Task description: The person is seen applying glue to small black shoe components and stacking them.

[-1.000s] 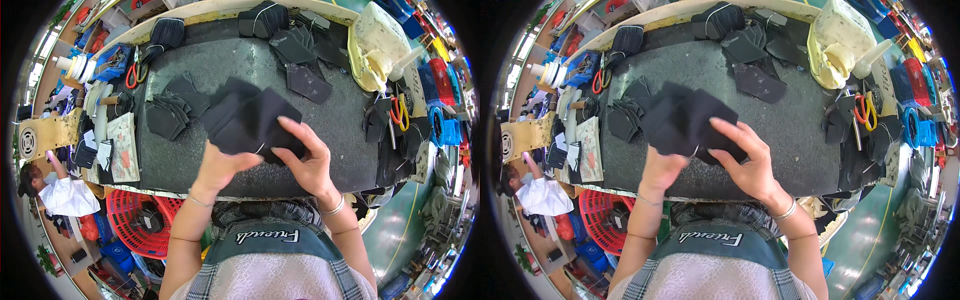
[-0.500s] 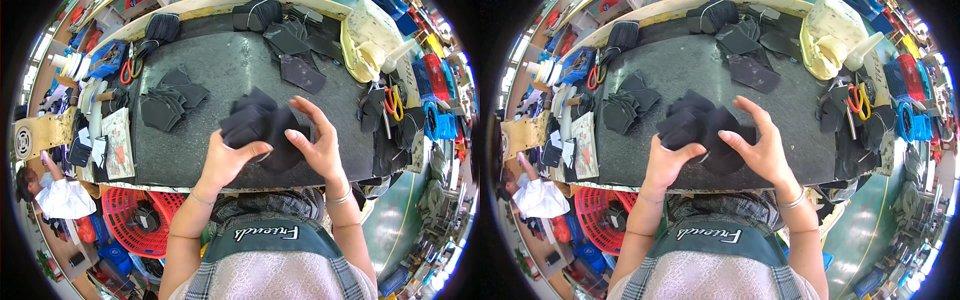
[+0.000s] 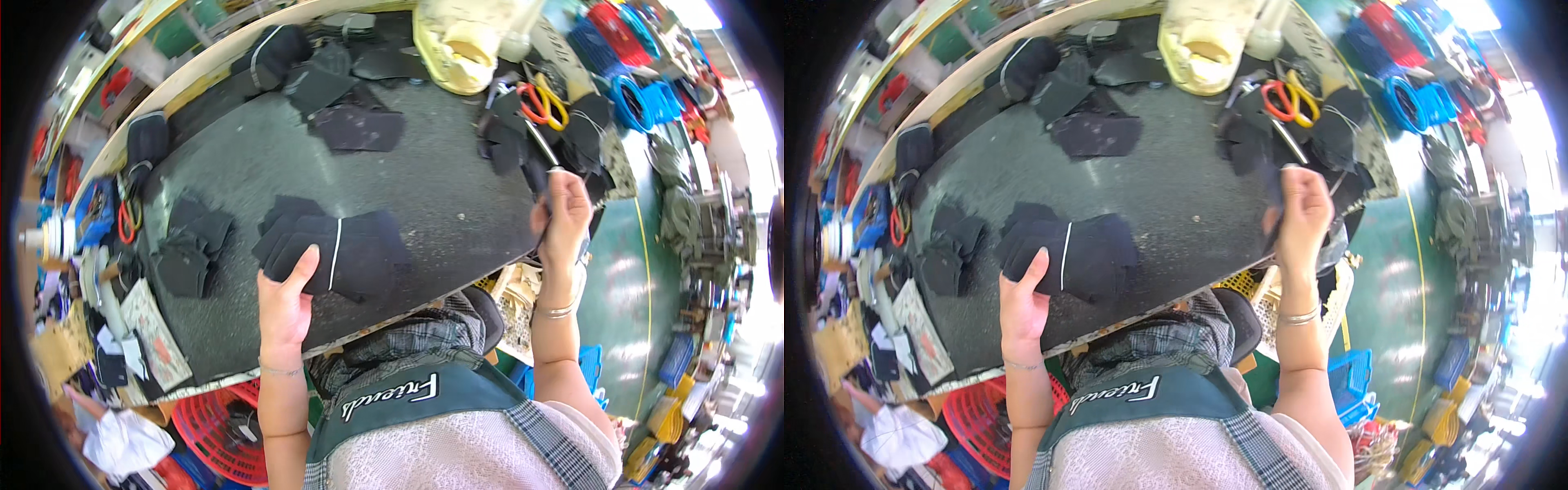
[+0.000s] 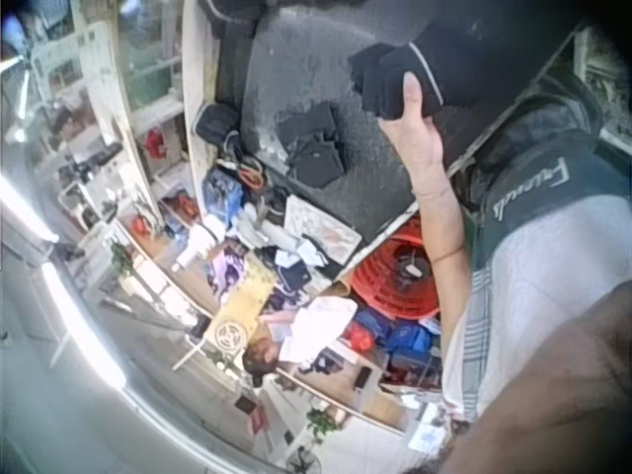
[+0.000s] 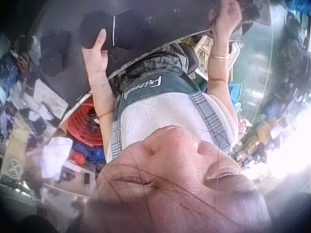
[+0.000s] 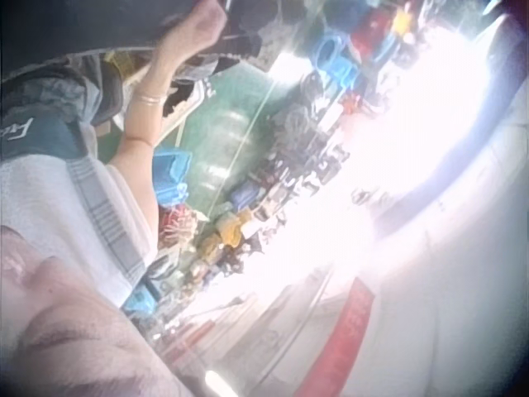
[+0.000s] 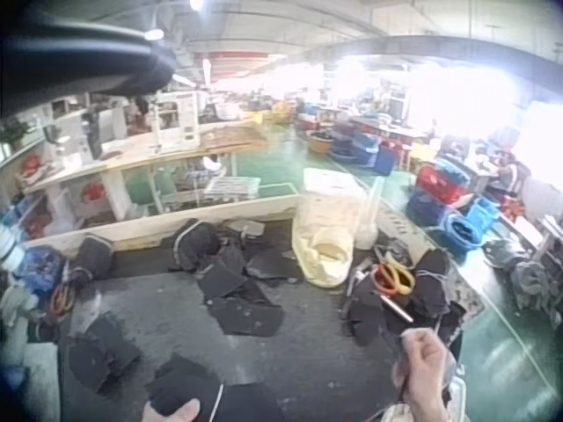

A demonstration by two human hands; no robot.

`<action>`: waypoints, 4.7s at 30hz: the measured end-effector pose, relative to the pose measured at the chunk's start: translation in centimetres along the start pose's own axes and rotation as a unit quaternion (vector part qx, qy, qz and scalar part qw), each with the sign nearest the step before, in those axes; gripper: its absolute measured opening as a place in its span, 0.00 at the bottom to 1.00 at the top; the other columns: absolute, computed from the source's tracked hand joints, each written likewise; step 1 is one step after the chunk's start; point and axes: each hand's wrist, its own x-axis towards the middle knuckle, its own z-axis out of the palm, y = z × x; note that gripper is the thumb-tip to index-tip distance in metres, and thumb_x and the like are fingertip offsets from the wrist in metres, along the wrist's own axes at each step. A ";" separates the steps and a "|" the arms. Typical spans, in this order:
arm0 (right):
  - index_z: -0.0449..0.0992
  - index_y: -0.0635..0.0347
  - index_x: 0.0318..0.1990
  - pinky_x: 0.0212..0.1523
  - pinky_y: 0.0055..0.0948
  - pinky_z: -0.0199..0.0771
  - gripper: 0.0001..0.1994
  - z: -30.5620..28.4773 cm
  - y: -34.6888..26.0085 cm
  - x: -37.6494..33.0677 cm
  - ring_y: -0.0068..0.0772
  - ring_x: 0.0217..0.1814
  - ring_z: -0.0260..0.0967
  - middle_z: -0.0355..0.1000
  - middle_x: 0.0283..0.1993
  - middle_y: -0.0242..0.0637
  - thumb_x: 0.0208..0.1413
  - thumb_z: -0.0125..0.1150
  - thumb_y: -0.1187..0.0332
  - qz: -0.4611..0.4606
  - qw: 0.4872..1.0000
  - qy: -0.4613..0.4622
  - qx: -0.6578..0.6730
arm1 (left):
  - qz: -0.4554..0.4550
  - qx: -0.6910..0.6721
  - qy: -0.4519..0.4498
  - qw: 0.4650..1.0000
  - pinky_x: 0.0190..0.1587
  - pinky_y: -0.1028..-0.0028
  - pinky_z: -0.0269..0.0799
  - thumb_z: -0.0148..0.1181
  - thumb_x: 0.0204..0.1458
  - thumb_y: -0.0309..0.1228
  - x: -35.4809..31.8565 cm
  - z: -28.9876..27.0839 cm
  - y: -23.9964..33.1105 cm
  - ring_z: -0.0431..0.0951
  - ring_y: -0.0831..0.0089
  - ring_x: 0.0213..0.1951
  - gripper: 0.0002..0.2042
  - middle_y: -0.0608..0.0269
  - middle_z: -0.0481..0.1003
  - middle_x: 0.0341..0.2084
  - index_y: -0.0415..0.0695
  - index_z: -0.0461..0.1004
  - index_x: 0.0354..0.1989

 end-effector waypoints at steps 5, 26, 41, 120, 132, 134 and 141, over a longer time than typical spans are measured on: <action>0.72 0.64 0.44 0.36 0.23 0.76 0.06 -12.2 3.4 5.9 0.25 0.36 0.75 0.76 0.39 0.38 0.64 0.54 0.71 -0.080 0.972 0.214 0.061 | -0.056 -0.015 0.027 0.998 0.55 0.69 0.71 0.59 0.53 0.19 0.2 0.8 -0.2 0.75 0.69 0.51 0.18 0.62 0.75 0.48 0.40 0.71 0.54; 0.75 0.63 0.47 0.38 0.30 0.73 0.10 -36.9 28.6 -7.7 0.28 0.41 0.72 0.75 0.44 0.37 0.57 0.57 0.74 0.161 0.810 0.562 0.047 | -0.071 0.062 0.086 0.992 0.50 0.67 0.74 0.63 0.54 0.26 -1.0 -1.0 0.0 0.75 0.68 0.50 0.20 0.60 0.73 0.51 0.41 0.70 0.56; 0.75 0.64 0.39 0.54 0.41 0.67 0.13 4.6 1.9 -8.5 0.49 0.57 0.63 0.67 0.53 0.46 0.47 0.64 0.67 -0.430 0.828 -0.360 -0.022 | -0.056 0.179 -0.026 0.982 0.52 0.69 0.72 0.59 0.54 0.20 -2.8 6.1 1.4 0.76 0.69 0.49 0.20 0.58 0.75 0.49 0.37 0.69 0.56; 0.74 0.62 0.52 0.40 0.26 0.73 0.22 12.1 -4.2 4.8 0.26 0.34 0.70 0.75 0.41 0.35 0.46 0.67 0.78 -0.294 0.847 -0.304 -0.322 | 0.370 0.526 -0.179 0.745 0.52 0.58 0.63 0.75 0.34 0.31 2.4 0.3 0.5 0.73 0.65 0.50 0.13 0.71 0.76 0.39 0.49 0.77 0.29; 0.69 0.71 0.47 0.39 0.32 0.74 0.29 20.0 0.6 6.4 0.41 0.39 0.76 0.75 0.35 0.46 0.52 0.69 0.51 -0.209 0.891 -0.260 -0.307 | 0.351 0.533 -0.038 0.769 0.48 0.63 0.68 0.74 0.37 0.25 1.5 -1.1 1.2 0.77 0.63 0.44 0.10 0.67 0.78 0.36 0.46 0.78 0.28; 0.73 0.75 0.44 0.43 0.34 0.74 0.33 21.0 1.8 10.0 0.42 0.41 0.77 0.77 0.36 0.51 0.54 0.62 0.43 -0.144 0.900 -0.252 -0.324 | 0.355 0.521 -0.024 0.776 0.48 0.65 0.69 0.73 0.38 0.24 2.5 -0.6 1.7 0.78 0.63 0.43 0.10 0.65 0.79 0.36 0.46 0.79 0.29; 0.79 0.74 0.32 0.41 0.34 0.75 0.35 23.8 2.8 12.2 0.42 0.36 0.78 0.78 0.30 0.52 0.46 0.65 0.39 -0.085 0.862 -0.314 -0.388 | 0.145 0.338 0.019 0.930 0.51 0.72 0.72 0.62 0.55 0.29 13.1 -0.1 3.9 0.78 0.71 0.47 0.15 0.56 0.79 0.42 0.34 0.76 0.49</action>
